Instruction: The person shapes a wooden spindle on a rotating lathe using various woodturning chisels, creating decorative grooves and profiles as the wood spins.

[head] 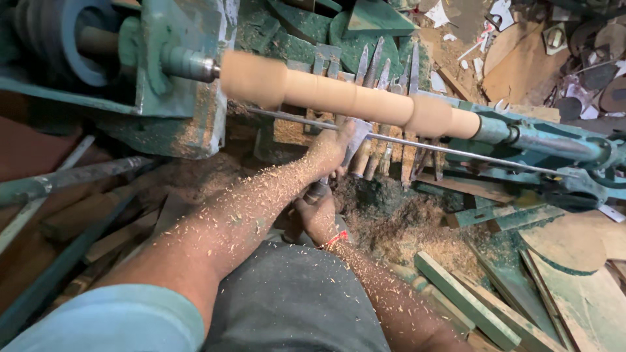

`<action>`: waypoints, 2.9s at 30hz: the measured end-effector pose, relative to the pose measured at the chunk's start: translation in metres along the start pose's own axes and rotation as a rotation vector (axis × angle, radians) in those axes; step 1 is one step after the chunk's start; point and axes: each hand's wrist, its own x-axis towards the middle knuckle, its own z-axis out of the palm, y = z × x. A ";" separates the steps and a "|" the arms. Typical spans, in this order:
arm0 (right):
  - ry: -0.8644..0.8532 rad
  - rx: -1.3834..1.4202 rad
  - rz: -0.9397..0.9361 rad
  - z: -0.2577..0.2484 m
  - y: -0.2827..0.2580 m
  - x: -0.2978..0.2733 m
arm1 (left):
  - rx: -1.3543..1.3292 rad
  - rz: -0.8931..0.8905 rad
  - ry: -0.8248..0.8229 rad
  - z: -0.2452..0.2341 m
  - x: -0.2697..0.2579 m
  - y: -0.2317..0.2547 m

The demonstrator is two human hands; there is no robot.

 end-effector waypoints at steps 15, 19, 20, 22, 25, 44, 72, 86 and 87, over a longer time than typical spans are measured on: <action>0.065 -0.243 -0.080 0.003 0.017 0.008 | 0.095 -0.003 -0.058 -0.012 -0.009 0.004; 0.106 -0.325 -0.059 0.006 0.022 0.009 | 0.140 0.030 -0.048 -0.016 -0.008 0.003; 0.096 -0.297 -0.075 0.006 0.023 0.009 | 0.127 0.028 -0.043 -0.016 -0.008 0.003; 0.072 -0.260 -0.108 0.006 0.026 0.009 | 0.101 0.023 -0.033 -0.018 -0.008 0.005; 0.021 -0.217 -0.166 0.006 0.033 0.010 | 0.194 -0.189 0.021 -0.022 -0.006 0.007; -0.041 0.069 -0.118 0.001 0.037 0.008 | 0.145 -0.104 -0.016 -0.012 -0.004 0.007; -0.093 -0.353 -0.067 0.016 0.024 0.004 | -0.011 -0.097 0.021 -0.050 -0.019 -0.007; -0.073 -0.023 -0.090 0.020 -0.009 -0.009 | 0.175 -0.070 -0.044 -0.020 -0.003 -0.004; -0.075 -0.029 -0.067 0.021 -0.012 -0.008 | 0.159 -0.058 -0.035 -0.020 -0.003 -0.001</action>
